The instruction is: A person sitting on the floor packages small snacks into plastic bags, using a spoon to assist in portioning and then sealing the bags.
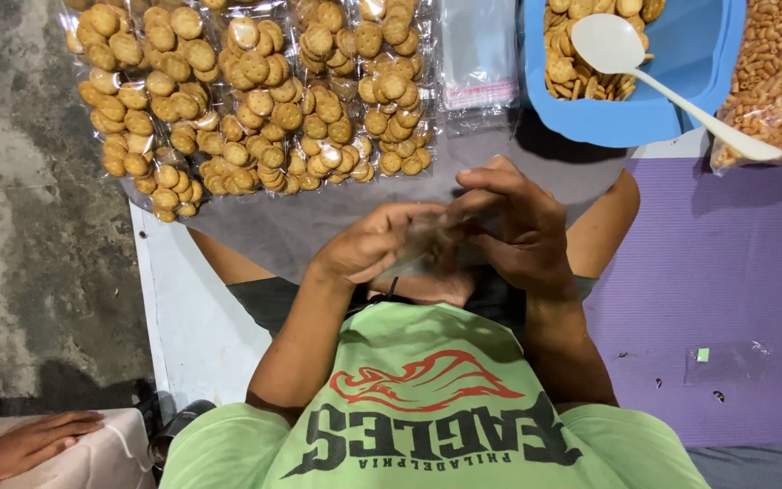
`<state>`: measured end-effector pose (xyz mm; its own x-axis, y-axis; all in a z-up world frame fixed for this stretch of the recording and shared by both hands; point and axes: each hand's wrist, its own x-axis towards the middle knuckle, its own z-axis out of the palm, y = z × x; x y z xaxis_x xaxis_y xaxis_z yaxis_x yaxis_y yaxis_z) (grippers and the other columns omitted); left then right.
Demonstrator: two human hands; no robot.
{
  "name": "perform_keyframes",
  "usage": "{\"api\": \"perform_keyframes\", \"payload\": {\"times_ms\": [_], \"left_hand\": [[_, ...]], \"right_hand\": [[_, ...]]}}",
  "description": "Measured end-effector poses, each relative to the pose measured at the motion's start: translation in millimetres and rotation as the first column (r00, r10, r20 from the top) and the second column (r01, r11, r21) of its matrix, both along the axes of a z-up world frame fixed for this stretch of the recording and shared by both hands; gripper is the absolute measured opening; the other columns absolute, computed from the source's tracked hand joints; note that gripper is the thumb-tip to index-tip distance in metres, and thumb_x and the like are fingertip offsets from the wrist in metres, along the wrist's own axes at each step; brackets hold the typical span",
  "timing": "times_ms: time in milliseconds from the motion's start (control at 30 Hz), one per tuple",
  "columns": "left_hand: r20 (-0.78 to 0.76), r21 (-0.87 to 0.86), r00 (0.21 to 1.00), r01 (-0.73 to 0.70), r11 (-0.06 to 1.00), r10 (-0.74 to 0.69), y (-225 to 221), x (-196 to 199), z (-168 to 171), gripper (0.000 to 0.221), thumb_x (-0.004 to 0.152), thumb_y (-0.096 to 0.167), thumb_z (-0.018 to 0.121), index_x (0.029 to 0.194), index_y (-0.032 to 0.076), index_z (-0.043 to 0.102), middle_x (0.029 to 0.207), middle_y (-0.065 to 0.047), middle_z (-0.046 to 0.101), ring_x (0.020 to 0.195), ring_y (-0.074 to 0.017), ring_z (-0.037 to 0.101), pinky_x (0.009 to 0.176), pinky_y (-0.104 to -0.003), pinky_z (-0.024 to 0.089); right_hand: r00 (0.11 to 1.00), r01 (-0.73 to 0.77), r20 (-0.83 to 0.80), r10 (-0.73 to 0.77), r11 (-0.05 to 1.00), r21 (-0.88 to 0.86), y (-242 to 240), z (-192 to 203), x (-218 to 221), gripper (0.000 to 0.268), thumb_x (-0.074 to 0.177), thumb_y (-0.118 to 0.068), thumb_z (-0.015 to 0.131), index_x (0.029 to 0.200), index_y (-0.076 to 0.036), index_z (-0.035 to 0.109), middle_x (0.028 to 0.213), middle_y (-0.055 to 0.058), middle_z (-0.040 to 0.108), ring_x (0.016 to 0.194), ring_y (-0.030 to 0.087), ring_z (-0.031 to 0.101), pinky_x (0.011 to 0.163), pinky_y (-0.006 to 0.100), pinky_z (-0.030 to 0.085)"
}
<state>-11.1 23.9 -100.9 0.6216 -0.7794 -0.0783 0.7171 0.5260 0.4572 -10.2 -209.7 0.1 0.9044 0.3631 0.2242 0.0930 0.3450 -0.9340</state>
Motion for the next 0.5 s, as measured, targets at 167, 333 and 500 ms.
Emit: {"api": "perform_keyframes", "payload": {"times_ms": [167, 333, 500], "left_hand": [[0.154, 0.187, 0.944, -0.319, 0.929, 0.293, -29.8, 4.1, 40.6, 0.019, 0.093, 0.002, 0.07, 0.108, -0.01, 0.068, 0.082, -0.011, 0.071, 0.073, -0.0149, 0.071, 0.071, -0.029, 0.061], [0.353, 0.368, 0.868, -0.472, 0.801, 0.349, -22.7, 8.2, 53.2, 0.015, 0.097, 0.006, 0.069, 0.108, -0.003, 0.068, 0.083, -0.005, 0.068, 0.078, -0.0082, 0.066, 0.076, -0.023, 0.055], [0.363, 0.456, 0.876, -0.465, 0.759, 0.319, -18.8, 7.2, 57.9, 0.012, 0.098, 0.011, 0.069, 0.103, 0.001, 0.066, 0.086, -0.005, 0.07, 0.076, -0.0094, 0.064, 0.073, -0.02, 0.05]], "right_hand": [[0.902, 0.363, 0.319, -0.291, 0.912, -0.194, 4.7, 5.6, 3.4, 0.051, 0.085, 0.008, 0.077, 0.131, 0.013, 0.054, 0.108, 0.022, 0.07, 0.096, 0.022, 0.063, 0.093, 0.031, 0.053], [0.612, 0.784, 0.284, -0.738, 0.613, -0.095, -49.2, -25.4, -10.3, 0.093, 0.09, -0.074, 0.054, 0.115, 0.016, 0.055, 0.092, 0.021, 0.063, 0.075, 0.016, 0.064, 0.061, 0.02, 0.054], [0.515, 0.852, 0.226, -0.827, 0.522, -0.034, -83.3, -6.6, -5.1, 0.036, 0.113, -0.012, 0.06, 0.143, -0.015, 0.04, 0.084, -0.004, 0.039, 0.065, 0.008, 0.037, 0.057, 0.024, 0.036]]}}
